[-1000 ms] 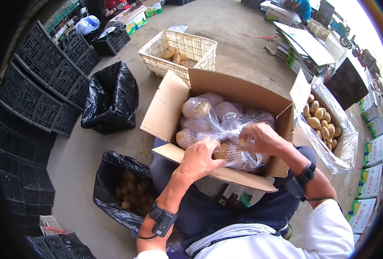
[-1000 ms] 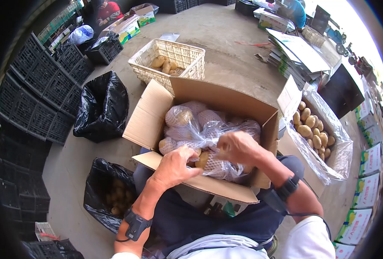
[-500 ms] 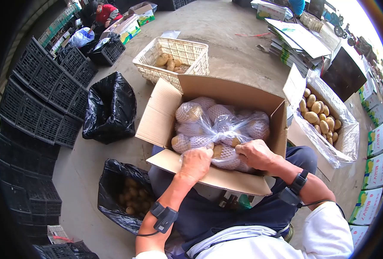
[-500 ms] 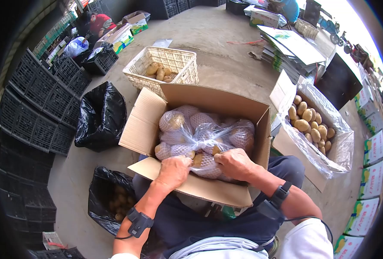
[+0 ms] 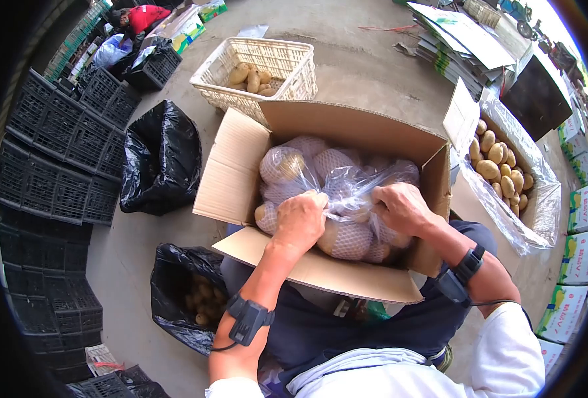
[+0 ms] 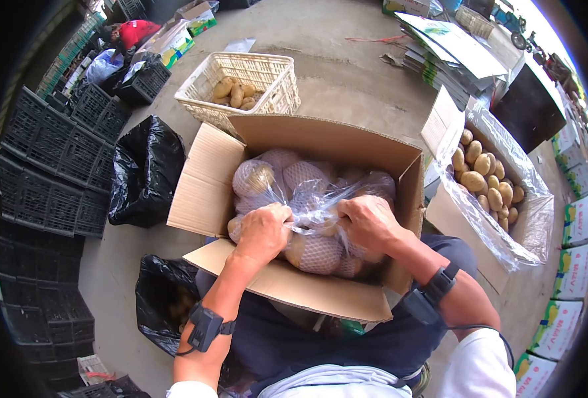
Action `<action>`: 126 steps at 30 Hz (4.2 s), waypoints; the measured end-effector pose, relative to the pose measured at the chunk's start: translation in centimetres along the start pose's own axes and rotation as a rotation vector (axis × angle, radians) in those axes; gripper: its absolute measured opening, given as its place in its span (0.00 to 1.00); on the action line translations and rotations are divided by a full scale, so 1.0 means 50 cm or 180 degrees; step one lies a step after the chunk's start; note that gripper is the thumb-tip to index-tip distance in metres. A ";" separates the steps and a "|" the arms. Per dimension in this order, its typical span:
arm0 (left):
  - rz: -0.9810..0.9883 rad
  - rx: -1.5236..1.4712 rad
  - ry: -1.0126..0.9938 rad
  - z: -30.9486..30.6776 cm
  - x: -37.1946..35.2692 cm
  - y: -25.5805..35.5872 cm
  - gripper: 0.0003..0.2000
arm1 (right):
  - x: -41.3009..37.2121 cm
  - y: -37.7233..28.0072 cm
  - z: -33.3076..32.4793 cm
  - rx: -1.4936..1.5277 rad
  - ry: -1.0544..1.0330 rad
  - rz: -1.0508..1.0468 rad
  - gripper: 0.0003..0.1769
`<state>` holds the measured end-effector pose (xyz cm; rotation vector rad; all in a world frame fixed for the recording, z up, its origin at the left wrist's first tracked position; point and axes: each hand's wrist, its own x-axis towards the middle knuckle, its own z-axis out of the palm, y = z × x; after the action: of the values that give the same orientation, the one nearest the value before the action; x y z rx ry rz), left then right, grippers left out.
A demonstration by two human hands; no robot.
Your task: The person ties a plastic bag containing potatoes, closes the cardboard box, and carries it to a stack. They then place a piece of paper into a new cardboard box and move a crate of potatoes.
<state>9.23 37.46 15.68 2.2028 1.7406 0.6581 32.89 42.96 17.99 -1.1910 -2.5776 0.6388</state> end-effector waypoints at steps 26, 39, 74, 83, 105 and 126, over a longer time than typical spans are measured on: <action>-0.2472 -0.0541 0.2907 -0.114 -0.520 -0.022 0.17 | -0.153 0.074 -0.122 0.0351 0.0919 0.1623 0.21; -0.3411 0.0302 0.0200 0.148 -0.828 -0.009 0.20 | -0.157 0.117 -0.098 0.0793 0.0782 0.2058 0.19; -0.3964 -0.0098 -0.0324 0.218 -0.808 -0.110 0.07 | -0.170 0.133 -0.110 0.1968 0.0248 0.2626 0.17; -0.4723 -0.0287 -0.0782 0.138 -0.820 -0.032 0.08 | -0.113 0.108 -0.136 0.2164 -0.0459 0.3160 0.11; -0.5679 -0.2373 0.1328 -0.208 -0.173 -0.089 0.20 | -0.065 0.141 -0.173 0.1490 -0.1090 0.3183 0.13; -0.6058 -0.0926 0.0180 -0.176 -0.045 -0.128 0.25 | -0.055 0.116 -0.150 0.1293 -0.1089 0.3558 0.11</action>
<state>-0.98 36.24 19.86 -0.1940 2.4283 0.3061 41.36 46.34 21.76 -2.4417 -1.5963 1.5636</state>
